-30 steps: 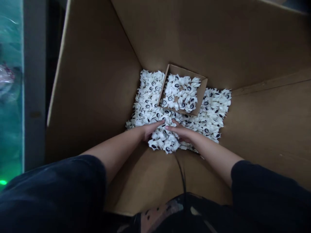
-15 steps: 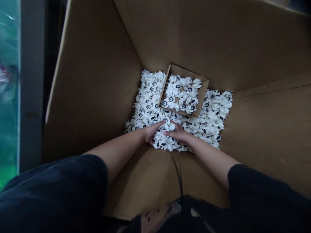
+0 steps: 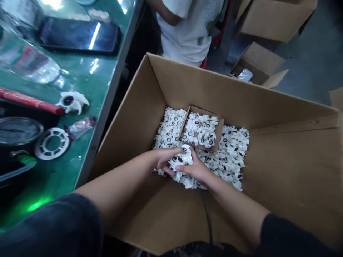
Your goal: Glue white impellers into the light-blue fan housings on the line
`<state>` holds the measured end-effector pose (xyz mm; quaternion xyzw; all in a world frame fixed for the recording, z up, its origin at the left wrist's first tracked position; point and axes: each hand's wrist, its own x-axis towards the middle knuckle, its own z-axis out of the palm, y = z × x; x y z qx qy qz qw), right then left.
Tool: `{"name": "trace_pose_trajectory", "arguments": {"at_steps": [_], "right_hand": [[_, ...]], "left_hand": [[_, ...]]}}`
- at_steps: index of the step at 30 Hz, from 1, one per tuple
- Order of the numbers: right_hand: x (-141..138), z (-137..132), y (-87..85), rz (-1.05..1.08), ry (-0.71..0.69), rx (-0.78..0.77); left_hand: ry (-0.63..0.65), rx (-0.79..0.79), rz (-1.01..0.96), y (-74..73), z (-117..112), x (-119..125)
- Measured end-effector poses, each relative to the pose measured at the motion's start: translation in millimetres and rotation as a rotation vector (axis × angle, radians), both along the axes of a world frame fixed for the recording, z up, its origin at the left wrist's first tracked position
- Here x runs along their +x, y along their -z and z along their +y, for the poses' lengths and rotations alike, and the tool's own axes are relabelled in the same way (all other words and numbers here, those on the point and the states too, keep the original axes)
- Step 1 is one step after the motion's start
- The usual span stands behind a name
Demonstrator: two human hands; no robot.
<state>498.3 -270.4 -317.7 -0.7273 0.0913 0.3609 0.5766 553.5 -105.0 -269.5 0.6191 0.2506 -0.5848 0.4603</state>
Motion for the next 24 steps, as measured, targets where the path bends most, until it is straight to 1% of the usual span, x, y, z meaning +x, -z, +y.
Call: {"name": "trace_pose_trajectory", "arguments": {"at_steps": [2, 3, 5, 7, 8, 9, 10, 11, 13, 14, 16, 17, 19, 21, 22, 24], "right_hand": [[17, -8, -16.9, -0.031, -0.007, -0.003], [26, -13, -25.9, -0.052, -0.012, -0.03], [42, -24, -43.2, -0.155, -0.027, -0.16], [56, -36, -56.3, -0.329, -0.066, -0.366], [63, -43, -60.1, -0.418, -0.098, -0.479], [70, -52, -61.7, -0.472, -0.153, -0.596], [77, -61, -61.1, -0.483, -0.222, -0.712], [85, -73, -58.3, -0.453, -0.29, -0.825], [99, -101, -46.6, -0.308, -0.382, -1.02], [104, -116, -38.2, -0.228, -0.384, -1.093], [108, -142, -17.9, -0.122, -0.323, -1.23], [107, -152, -6.2, -0.105, -0.29, -1.297], [97, -161, 18.4, -0.132, -0.248, -1.398], [83, -161, 41.3, -0.193, -0.24, -1.445], [75, -159, 50.6, -0.216, -0.246, -1.453], [62, -155, 62.1, -0.234, -0.268, -1.456]], "left_hand": [[0.01, -0.057, -0.058, -17.9, -4, 18], [0.007, -0.084, -0.095, -24.4, -9, 26], [-0.002, -0.105, -0.214, -31.2, -19, 40], [0.027, -0.056, -0.442, -28.6, -25, 51], [0.054, -0.005, -0.573, -23.9, -24, 54], [0.104, 0.079, -0.709, -16.9, -21, 56], [0.168, 0.181, -0.825, -7.9, -14, 56], [0.23, 0.282, -0.902, 3.0, -5, 55], [0.331, 0.444, -0.945, 29.7, 16, 50], [0.368, 0.494, -0.932, 45.0, 27, 46], [0.403, 0.539, -0.845, 76.7, 45, 40], [0.429, 0.561, -0.797, 91.9, 50, 38], [0.486, 0.59, -0.708, 117.8, 52, 36], [0.534, 0.597, -0.647, 135.2, 47, 35], [0.554, 0.598, -0.629, 140.4, 43, 35], [0.586, 0.598, -0.604, 144.5, 35, 31]]}}
